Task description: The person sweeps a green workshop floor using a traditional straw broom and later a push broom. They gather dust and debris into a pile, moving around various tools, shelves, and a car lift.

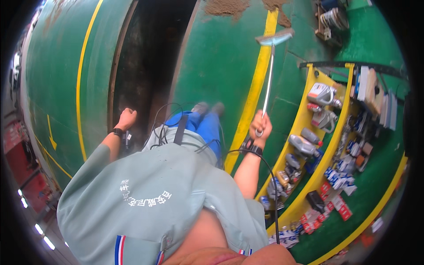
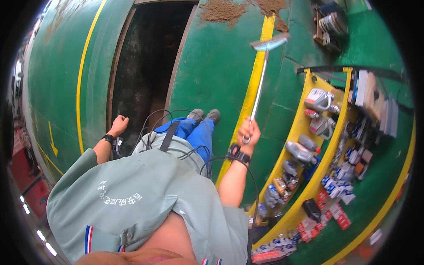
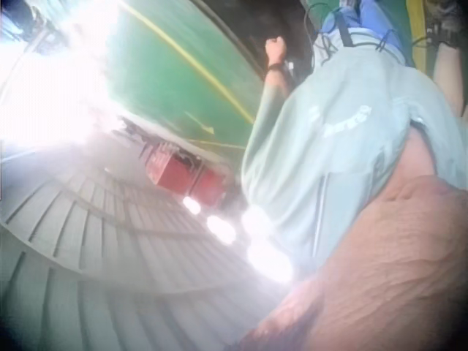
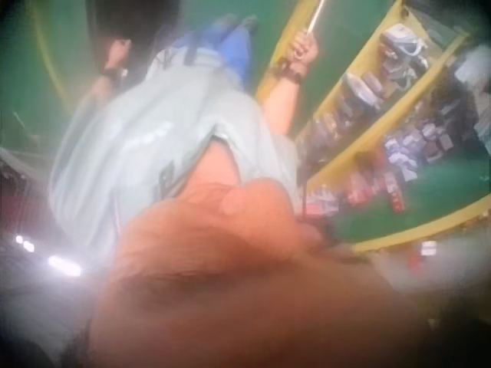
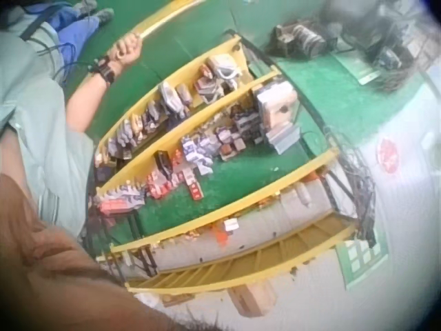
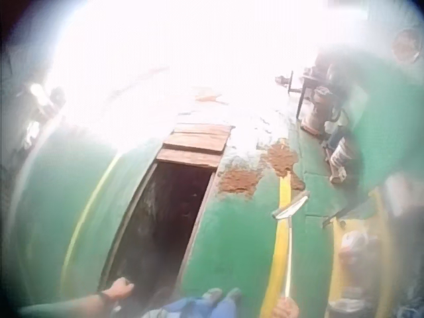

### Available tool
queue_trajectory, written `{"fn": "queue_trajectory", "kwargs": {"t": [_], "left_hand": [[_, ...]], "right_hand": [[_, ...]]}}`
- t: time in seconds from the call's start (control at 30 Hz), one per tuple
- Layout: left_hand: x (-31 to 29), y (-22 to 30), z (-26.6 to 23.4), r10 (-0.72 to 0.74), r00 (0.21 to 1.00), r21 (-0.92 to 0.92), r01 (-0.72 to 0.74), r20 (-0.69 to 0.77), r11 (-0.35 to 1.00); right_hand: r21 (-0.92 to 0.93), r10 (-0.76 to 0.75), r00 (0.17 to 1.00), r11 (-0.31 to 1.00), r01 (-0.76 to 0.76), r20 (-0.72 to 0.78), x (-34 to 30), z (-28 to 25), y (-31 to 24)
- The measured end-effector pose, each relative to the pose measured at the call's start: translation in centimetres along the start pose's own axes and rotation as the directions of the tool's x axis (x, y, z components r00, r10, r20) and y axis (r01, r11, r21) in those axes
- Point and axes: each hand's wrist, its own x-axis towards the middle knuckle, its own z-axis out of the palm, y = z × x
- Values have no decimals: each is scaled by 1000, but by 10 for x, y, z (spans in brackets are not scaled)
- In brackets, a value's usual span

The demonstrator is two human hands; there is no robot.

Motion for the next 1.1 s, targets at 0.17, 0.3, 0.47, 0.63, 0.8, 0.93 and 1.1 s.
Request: {"fn": "queue_trajectory", "kwargs": {"t": [0.17,0.3,0.47,0.63,0.8,0.93,1.1], "left_hand": [[-5,32,24,-6,1000,-164,3,-17,986],[-3,41,31,-69,995,-181,80,65,980],[42,55,16,-69,992,-166,87,109,982],[134,90,-27,-32,999,-150,37,34,988],[186,132,-89,-86,996,-254,86,14,963],[214,160,-121,-60,997,-222,49,-40,974],[228,158,-133,-118,991,-270,98,-60,958]], "right_hand": [[5,16,989,1000,-16,-150,-87,7,-4],[67,48,911,997,-22,-409,-92,19,-28],[103,23,746,993,61,-665,-9,5,-44],[9,-57,791,997,79,-609,179,27,23],[198,368,902,924,-327,-226,356,132,102],[422,388,921,830,-366,36,468,189,75],[-222,343,923,899,-377,-174,475,230,85]]}}
